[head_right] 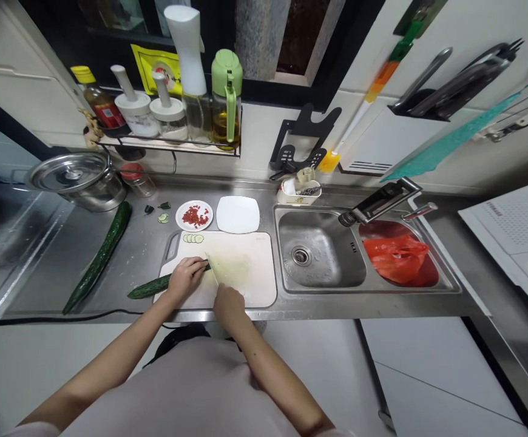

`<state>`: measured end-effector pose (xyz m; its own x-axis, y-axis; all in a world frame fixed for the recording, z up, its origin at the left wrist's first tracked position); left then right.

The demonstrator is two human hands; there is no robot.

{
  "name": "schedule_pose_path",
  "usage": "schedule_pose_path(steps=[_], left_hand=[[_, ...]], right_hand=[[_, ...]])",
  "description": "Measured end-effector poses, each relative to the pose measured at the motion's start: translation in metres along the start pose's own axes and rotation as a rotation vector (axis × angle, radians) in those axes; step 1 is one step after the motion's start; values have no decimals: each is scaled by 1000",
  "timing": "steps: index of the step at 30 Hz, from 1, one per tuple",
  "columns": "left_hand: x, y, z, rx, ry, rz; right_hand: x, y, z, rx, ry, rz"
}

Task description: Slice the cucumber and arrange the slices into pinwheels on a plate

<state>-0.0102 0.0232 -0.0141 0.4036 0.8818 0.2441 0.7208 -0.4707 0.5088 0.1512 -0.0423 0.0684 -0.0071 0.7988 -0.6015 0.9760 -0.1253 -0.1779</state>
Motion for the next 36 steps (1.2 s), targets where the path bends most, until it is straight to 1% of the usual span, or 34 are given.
schedule_pose_path(steps=[3, 7, 13, 21, 36], left_hand=[[0, 0, 0, 0, 6, 1], [1, 0, -1, 0, 33, 35], [1, -1, 0, -7, 72, 61], [1, -2, 2, -26, 78, 64], [1, -4, 6, -42, 95, 65]], right_hand=[[5, -3, -3, 6, -2, -4], [13, -8, -6, 17, -3, -2], [17, -8, -4, 37, -7, 5], [15, -2, 1, 16, -12, 5], [32, -12, 1, 29, 40, 11]])
Point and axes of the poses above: each hand's wrist, its own x-axis towards the middle knuckle, its own z-axis out of the palm, y = z × x, the point moved 1 cm from there along x, towards the middle knuckle, and after that the axes turned 3 degrees about z, right-handed, at the moved point
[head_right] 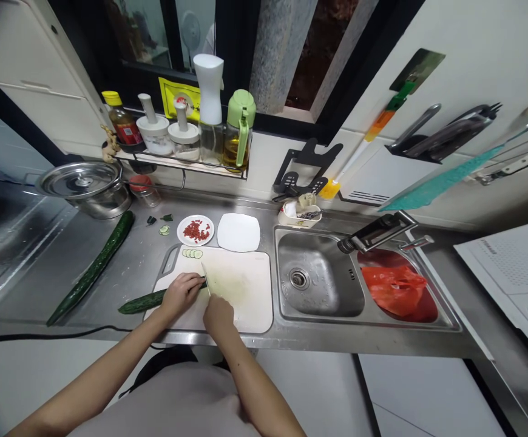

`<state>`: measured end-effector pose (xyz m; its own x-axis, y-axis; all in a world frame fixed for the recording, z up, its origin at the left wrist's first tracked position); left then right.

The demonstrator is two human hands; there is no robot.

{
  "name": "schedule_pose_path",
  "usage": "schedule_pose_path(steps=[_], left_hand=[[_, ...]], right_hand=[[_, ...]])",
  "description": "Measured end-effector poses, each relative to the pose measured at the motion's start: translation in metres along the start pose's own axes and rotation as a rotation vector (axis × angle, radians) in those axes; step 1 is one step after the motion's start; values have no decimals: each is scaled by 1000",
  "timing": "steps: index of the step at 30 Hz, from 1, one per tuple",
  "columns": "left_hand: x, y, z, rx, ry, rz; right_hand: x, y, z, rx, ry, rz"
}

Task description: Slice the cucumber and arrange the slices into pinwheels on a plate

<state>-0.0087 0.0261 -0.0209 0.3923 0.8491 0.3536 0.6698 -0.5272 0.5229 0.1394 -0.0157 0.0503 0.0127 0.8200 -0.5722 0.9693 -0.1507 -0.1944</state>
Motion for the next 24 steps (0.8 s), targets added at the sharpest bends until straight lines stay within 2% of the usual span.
schedule_pose_path(steps=[24], left_hand=[[0, 6, -4, -3, -7, -24]], right_hand=[[9, -1, 12, 0, 48, -3]])
Point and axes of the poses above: each hand's wrist, its own x-axis towards the middle knuckle, its own z-axis out of the palm, y = z × x, the point moved 1 cm from there along x, towards the middle knuckle, and after that the axes turned 3 degrees about z, right-handed, at the moved point
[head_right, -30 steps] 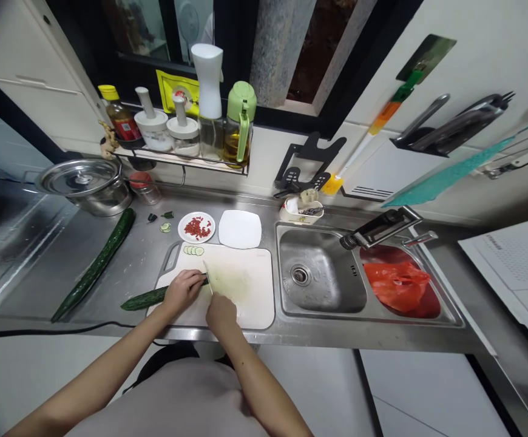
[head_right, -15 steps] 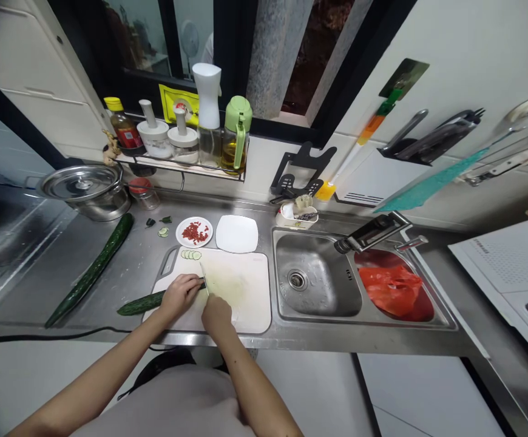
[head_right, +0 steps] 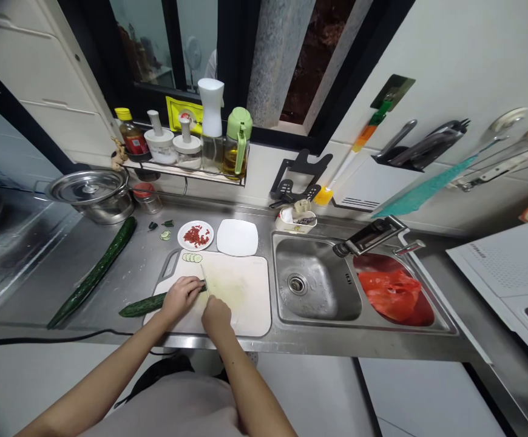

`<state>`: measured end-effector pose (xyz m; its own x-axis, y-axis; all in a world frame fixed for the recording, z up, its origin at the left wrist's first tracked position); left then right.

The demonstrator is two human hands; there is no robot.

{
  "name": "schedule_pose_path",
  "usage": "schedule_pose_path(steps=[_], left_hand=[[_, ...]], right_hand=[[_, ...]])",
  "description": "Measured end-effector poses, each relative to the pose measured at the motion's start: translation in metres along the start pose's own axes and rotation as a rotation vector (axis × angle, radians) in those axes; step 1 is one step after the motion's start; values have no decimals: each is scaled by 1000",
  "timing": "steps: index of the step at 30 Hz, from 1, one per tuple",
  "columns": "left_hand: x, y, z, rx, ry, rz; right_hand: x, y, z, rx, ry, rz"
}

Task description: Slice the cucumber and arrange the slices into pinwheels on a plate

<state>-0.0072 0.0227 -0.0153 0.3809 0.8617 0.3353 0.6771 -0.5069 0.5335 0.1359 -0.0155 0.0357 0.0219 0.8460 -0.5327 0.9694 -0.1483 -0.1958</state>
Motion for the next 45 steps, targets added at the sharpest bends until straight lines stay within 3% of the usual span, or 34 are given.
schedule_pose_path(steps=[18, 36, 45], left_hand=[[1, -3, 3, -11, 1, -11], [1, 0, 0, -7, -8, 3], [-1, 4, -2, 64, 5, 23]], right_hand=[[-25, 16, 9, -12, -5, 22], [5, -4, -10, 17, 19, -9], [1, 0, -6, 25, 27, -18]])
Point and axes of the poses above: each hand's wrist, its own x-axis towards the middle knuckle, its own z-axis out of the palm, y = z × x, the point moved 1 cm from there along x, towards the middle knuckle, and after that the axes turned 3 degrees about z, right-handed, at the moved point
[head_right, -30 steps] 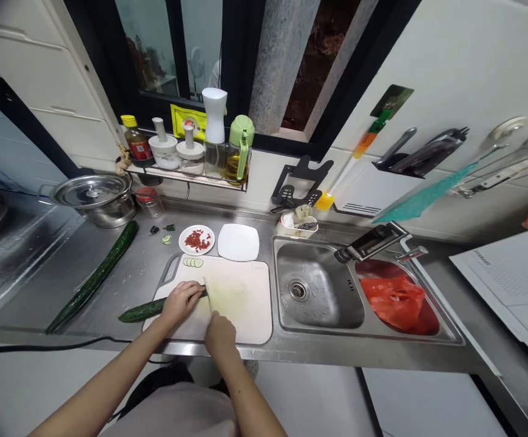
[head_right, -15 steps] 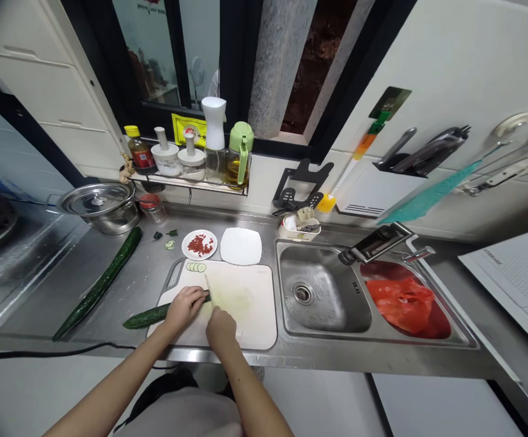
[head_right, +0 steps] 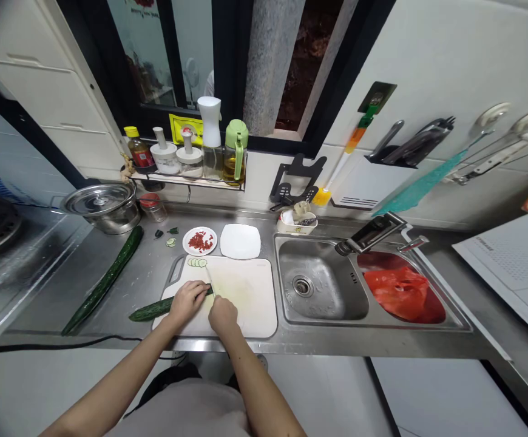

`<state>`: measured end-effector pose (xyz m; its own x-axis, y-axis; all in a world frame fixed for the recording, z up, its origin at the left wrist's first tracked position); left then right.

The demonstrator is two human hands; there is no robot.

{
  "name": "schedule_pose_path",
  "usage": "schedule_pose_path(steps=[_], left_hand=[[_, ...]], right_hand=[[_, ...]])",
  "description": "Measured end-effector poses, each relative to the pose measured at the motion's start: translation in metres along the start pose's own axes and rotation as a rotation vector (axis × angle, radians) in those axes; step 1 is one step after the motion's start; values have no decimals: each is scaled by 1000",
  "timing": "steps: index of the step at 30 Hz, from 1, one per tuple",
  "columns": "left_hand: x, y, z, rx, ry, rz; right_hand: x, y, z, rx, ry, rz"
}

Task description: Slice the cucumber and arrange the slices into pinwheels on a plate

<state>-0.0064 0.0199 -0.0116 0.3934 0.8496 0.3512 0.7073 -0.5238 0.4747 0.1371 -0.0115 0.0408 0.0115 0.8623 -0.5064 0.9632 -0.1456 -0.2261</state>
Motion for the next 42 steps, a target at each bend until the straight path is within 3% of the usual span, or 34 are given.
schedule_pose_path(steps=[6, 12, 20, 28, 34, 42], left_hand=[[-1, 5, -2, 70, -5, -30], [-4, 7, -1, 79, 5, -46], [-9, 9, -4, 69, 61, -70], [-6, 18, -21, 56, 146, -257], [11, 28, -29, 95, 44, -206], [26, 24, -26, 74, -61, -122]], right_hand=[[-20, 14, 5, -7, -15, 12], [-30, 37, -4, -8, 3, 76], [-35, 45, -10, 20, 133, 107], [-35, 42, -4, -65, 313, 69], [-33, 40, 0, -139, 375, -16], [-38, 41, 2, -159, 406, -72]])
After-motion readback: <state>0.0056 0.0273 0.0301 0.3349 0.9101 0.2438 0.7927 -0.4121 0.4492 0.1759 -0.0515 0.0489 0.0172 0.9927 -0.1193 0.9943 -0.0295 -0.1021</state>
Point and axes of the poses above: each hand's wrist, its own x-axis towards the middle knuckle, its own z-axis out of the palm, y = z × x, the point moved 1 cm from there along x, towards the middle knuckle, and after that the axes turned 3 degrees about z, right-handed, at the moved point
